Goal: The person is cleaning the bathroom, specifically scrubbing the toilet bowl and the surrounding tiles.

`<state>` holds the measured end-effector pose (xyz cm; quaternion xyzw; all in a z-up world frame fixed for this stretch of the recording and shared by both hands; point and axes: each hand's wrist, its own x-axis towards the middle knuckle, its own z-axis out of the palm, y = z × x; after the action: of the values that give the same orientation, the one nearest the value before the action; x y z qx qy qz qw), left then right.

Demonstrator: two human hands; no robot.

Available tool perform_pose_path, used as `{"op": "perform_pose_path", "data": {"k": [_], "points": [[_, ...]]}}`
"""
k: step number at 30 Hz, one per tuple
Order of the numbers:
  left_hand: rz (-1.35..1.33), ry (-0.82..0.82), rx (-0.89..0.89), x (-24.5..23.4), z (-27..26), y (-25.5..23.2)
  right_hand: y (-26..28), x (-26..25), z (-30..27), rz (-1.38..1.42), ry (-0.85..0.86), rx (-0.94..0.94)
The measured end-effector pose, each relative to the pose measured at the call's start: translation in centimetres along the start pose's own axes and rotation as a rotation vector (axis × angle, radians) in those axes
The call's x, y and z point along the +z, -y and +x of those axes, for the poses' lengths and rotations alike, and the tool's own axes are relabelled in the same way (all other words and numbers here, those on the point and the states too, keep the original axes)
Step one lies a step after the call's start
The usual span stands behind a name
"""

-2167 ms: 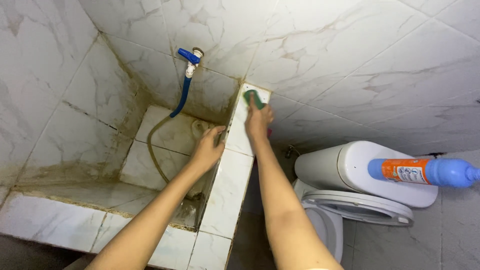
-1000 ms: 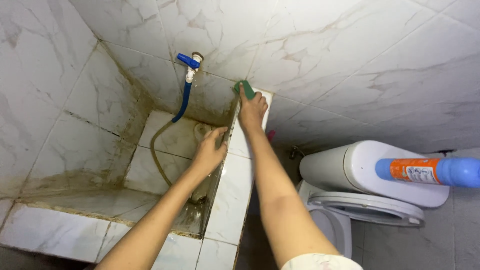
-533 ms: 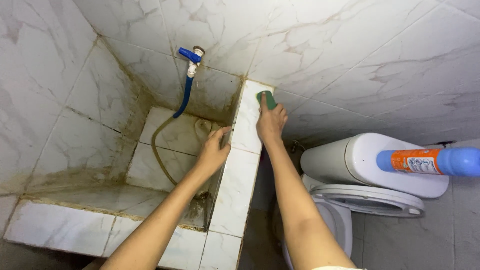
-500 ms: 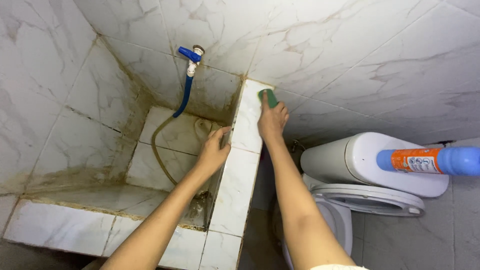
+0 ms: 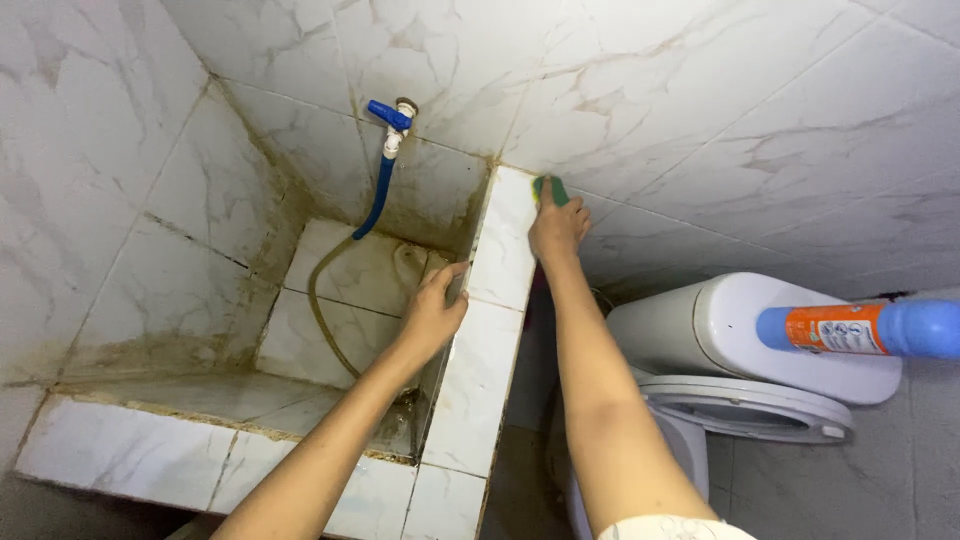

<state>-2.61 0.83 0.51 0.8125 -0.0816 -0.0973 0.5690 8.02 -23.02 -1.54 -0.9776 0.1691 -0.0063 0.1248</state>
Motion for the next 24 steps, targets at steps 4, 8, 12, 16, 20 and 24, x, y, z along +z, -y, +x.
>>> {"op": "perform_pose_path", "data": {"k": [4, 8, 12, 16, 20, 24], "points": [[0.025, -0.004, -0.019, -0.5, -0.5, -0.2, -1.1, 1.8, -0.4, -0.086, -0.056, -0.111], [-0.023, -0.004, -0.017, -0.4, -0.1, 0.1, -1.5, 1.4, -3.3, -0.090, -0.045, -0.193], [0.024, -0.025, 0.071, 0.1, 0.2, -0.2, -0.9, 1.7, -0.3, 0.014, -0.008, -0.133], [0.022, -0.024, 0.051, 0.1, 0.2, -1.2, -0.5, 8.1, 5.1, -0.047, -0.149, -0.227], [0.009, -0.024, 0.055, 0.5, 0.1, -0.8, 3.0, 3.9, 2.6, -0.105, -0.054, -0.307], [0.041, -0.004, -0.016, -0.8, 0.0, -0.4, 5.7, -4.4, -1.3, 0.137, 0.065, -0.114]]}}
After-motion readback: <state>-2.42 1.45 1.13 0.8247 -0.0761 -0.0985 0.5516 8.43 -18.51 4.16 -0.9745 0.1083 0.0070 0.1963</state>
